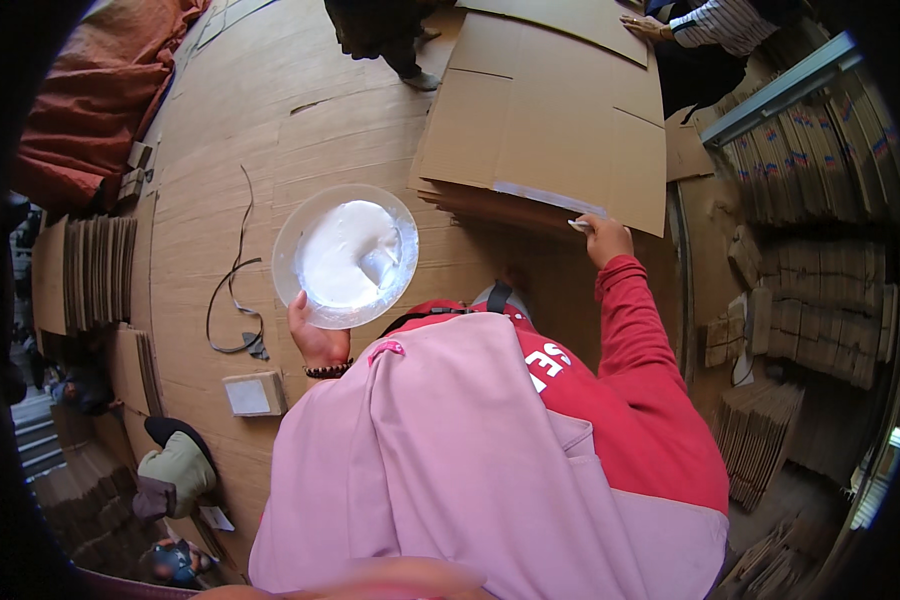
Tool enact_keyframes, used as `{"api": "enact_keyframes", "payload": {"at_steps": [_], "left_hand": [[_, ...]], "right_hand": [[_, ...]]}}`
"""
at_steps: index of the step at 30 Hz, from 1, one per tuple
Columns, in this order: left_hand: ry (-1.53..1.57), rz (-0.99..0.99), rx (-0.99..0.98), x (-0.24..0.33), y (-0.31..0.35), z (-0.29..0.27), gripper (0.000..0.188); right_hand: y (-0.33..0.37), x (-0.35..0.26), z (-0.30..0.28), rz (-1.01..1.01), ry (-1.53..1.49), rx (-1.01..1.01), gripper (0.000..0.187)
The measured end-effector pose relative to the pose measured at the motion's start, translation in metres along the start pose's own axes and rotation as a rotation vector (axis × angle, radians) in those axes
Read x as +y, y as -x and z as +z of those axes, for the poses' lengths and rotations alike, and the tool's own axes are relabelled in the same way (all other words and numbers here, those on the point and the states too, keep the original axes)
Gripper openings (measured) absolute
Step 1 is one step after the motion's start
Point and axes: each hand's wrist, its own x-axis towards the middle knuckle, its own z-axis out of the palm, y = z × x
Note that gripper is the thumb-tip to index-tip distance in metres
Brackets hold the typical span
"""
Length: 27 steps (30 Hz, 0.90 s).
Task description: The person holds a bowl of white adhesive and uses a small applicator to spread glue along the edges of stacked cardboard sheets. They repeatedly dip the applicator into the bowl and apply the substance to the cardboard seams while other workers handle the sheets nearby.
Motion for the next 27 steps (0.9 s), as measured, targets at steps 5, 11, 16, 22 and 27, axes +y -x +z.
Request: {"api": "enact_keyframes", "payload": {"at_steps": [5, 11, 16, 22, 27], "left_hand": [[-0.013, -0.074, -0.002, 0.004, -0.003, 0.002, 0.054], [0.013, -0.009, -0.116, 0.003, -0.006, 0.000, 0.053], [0.042, -0.053, -0.006, 0.002, 0.002, 0.005, 0.052], [0.099, 0.053, -0.060, -0.001, 0.008, 0.007, 0.053], [0.137, 0.112, -0.037, -0.007, 0.014, 0.008, 0.054]], "right_hand": [[-0.010, -0.038, 0.012, -0.142, 0.041, 0.202, 0.018], [-0.004, -0.076, 0.024, -0.156, -0.030, -0.110, 0.025], [-0.027, -0.121, 0.031, -0.377, 0.030, 0.085, 0.020], [-0.022, -0.111, 0.044, -0.465, -0.191, -0.181, 0.021], [-0.021, -0.070, 0.045, -0.244, -0.510, -0.258, 0.022]]}}
